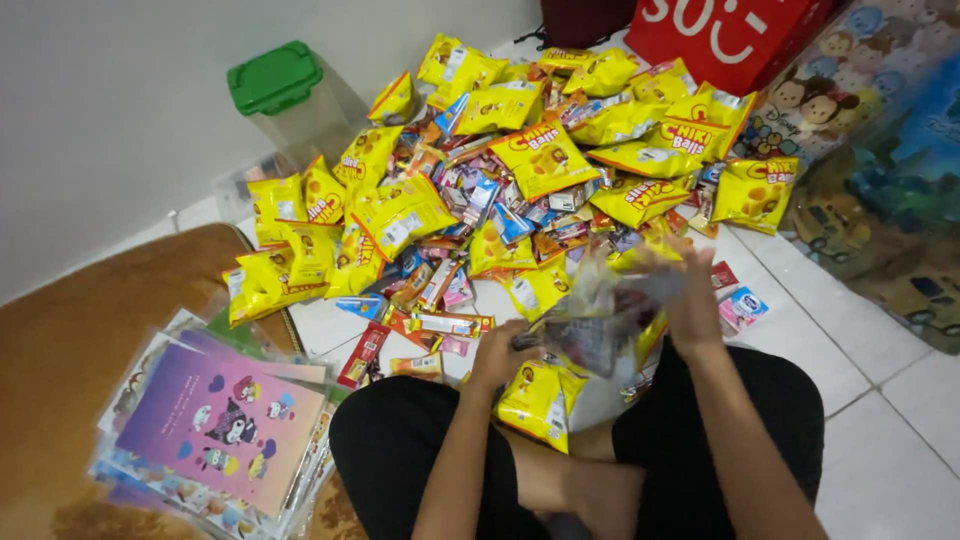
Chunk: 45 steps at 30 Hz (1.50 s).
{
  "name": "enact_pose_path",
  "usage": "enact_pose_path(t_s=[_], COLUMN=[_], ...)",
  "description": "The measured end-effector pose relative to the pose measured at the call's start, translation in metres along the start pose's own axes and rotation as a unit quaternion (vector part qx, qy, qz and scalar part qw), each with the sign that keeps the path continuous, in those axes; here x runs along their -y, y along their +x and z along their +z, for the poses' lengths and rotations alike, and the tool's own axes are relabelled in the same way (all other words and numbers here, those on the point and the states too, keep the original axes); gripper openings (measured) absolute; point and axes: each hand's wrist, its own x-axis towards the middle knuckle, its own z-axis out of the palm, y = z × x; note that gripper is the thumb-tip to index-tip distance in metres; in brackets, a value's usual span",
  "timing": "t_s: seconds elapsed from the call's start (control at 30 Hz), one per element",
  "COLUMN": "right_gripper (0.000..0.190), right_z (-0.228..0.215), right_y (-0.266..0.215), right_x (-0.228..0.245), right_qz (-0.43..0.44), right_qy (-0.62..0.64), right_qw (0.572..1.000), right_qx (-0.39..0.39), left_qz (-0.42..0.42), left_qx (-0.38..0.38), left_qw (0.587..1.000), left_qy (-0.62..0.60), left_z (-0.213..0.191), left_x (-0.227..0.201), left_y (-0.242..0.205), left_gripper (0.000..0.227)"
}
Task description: Sorting and packing individual snack bags and stationery items into larger plastic bags from a pile on the floor.
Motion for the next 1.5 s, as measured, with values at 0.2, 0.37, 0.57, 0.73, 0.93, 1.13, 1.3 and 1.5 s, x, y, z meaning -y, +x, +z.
enact_pose_path(t_s=[0.2, 0.37, 0.57, 0.73, 0.93, 1.13, 1.3, 1.5], right_gripper=[0.053, 0.064, 0.075, 0.047, 0.073, 0.047, 0.048, 0.041], right_z=[-0.11, -0.088, -0.075, -0.115, -0.091, -0.082, -0.087, -0.055], right_y=[-0.021, -0.007, -0.005, -0.01, -0.019, -0.021, -0.013, -0.02], right_x=[-0.151, -0.169, -0.16, -0.182, -0.16, -0.143, -0.146, -0.106], right_qz=[0.067, 0.143, 0.25, 0.22, 0.227, 0.241, 0.274, 0.248], right_qy=[-0.249, -0.372, -0.236, -0.093, -0.127, -0.107, -0.165, -0.044], right_qw=[0.962, 0.903, 0.938, 0.971, 0.958, 0.957, 0.941, 0.964], right_qx=[0.086, 0.162, 0.036, 0.02, 0.121, 0.121, 0.112, 0.082], left_qz=[-0.072, -0.078, -0.097, -0.236, -0.154, -0.204, -0.249, -0.29], left_qx=[-0.007, -0.029, -0.033, 0.115, 0.097, 0.122, 0.102, 0.14], left_qw=[0.995, 0.986, 0.956, 0.911, 0.902, 0.889, 0.887, 0.855], left_qy=[-0.076, -0.143, -0.275, -0.318, -0.39, -0.391, -0.377, -0.407], left_z=[0.007, -0.019, 0.0, -0.027, 0.0, 0.018, 0.014, -0.028], left_x=[0.006, -0.034, -0.021, -0.06, -0.002, 0.022, 0.038, -0.055], left_y=[0.012, 0.001, -0.007, -0.026, -0.027, -0.027, -0.024, -0.04], left_gripper=[0.026, 0.032, 0.032, 0.106, 0.095, 0.095, 0.081, 0.101])
